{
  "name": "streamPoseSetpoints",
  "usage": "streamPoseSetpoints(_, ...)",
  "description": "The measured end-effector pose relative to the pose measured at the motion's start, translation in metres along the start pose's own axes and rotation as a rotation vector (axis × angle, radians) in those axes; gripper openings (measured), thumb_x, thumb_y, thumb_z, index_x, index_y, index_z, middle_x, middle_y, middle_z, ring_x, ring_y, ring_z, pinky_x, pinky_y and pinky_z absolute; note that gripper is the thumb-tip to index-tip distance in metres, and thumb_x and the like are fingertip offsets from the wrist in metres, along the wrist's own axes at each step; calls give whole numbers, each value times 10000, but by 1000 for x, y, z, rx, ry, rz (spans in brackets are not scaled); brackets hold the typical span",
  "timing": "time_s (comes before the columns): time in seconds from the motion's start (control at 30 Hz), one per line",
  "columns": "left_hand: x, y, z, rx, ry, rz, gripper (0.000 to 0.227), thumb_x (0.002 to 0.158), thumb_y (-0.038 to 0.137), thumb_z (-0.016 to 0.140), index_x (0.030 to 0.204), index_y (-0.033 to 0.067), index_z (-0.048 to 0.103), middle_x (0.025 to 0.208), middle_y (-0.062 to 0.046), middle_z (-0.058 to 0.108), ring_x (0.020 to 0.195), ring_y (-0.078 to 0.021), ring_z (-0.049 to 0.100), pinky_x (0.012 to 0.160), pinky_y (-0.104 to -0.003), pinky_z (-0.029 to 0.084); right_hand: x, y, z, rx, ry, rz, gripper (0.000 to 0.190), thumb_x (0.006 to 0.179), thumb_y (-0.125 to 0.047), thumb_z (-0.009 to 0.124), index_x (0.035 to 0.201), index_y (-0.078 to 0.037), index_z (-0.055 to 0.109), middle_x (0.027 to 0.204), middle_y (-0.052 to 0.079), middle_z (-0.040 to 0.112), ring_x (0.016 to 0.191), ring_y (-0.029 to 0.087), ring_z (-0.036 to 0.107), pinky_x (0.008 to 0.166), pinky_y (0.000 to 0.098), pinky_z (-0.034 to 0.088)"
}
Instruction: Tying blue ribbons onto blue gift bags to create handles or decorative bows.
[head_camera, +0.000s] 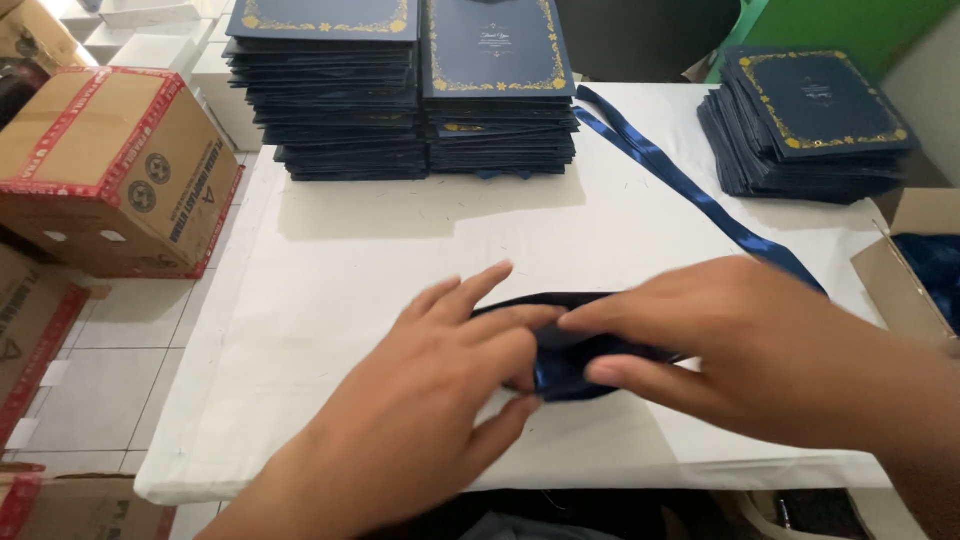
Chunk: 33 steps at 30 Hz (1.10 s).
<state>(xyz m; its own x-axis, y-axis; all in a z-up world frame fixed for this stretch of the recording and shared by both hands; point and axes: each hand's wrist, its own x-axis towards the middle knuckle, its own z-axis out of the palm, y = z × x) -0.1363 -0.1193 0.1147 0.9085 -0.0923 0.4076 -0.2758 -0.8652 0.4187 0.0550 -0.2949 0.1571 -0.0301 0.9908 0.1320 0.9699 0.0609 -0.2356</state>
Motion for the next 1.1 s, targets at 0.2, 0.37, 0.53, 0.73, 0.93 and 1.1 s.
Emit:
streamPoseSetpoints(0.2,13,-19,-2,72,68,-30,267,941,323,643,1090,125,544,997,-6,769,1352,-285,547,1176,-553,251,-22,35,18,-280,208,-140,418,851,-496,741,1060,-135,707,924,-35,722,1030,273,600,870,472,415)
streamPoseSetpoints(0.37,18,-36,5,285,116,78,257,957,303,664,801,99,656,974,-92,716,1277,-355,583,1110,-539,353,-34,52,53,-70,657,-45,640,766,-351,827,1275,-45,589,1241,132,648,1268,321,594,1083,449,410)
streamPoseSetpoints(0.53,23,-54,1,233,200,148,307,965,310,643,814,45,614,1245,-202,544,1229,-414,513,1075,-539,378,-46,94,130,607,528,492,1005,597,-396,850,1465,-67,464,1505,109,537,1410,255,475,1197,419,326)
streamPoseSetpoints(0.73,29,-67,23,341,565,-29,402,958,255,723,1303,90,600,1389,-203,480,1361,-395,456,1176,-529,324,-63,64,135,643,806,458,233,927,-126,681,1096,19,752,1017,88,754,897,182,703,796,329,633)
streamPoseSetpoints(0.93,36,-72,54,-1392,228,-848,841,837,609,354,1567,191,386,1137,-194,628,1044,-342,654,839,-509,560,-40,1,133,-293,655,186,349,931,-79,574,1254,-16,690,1305,164,710,1133,283,725,904,403,544)
streamPoseSetpoints(1.1,37,-115,73,-520,-144,-1054,661,913,221,650,1529,305,427,904,-71,642,806,-192,625,779,-329,468,-17,-15,169,-69,191,124,675,905,-632,655,1236,-45,699,1216,161,719,1019,344,663,847,448,453)
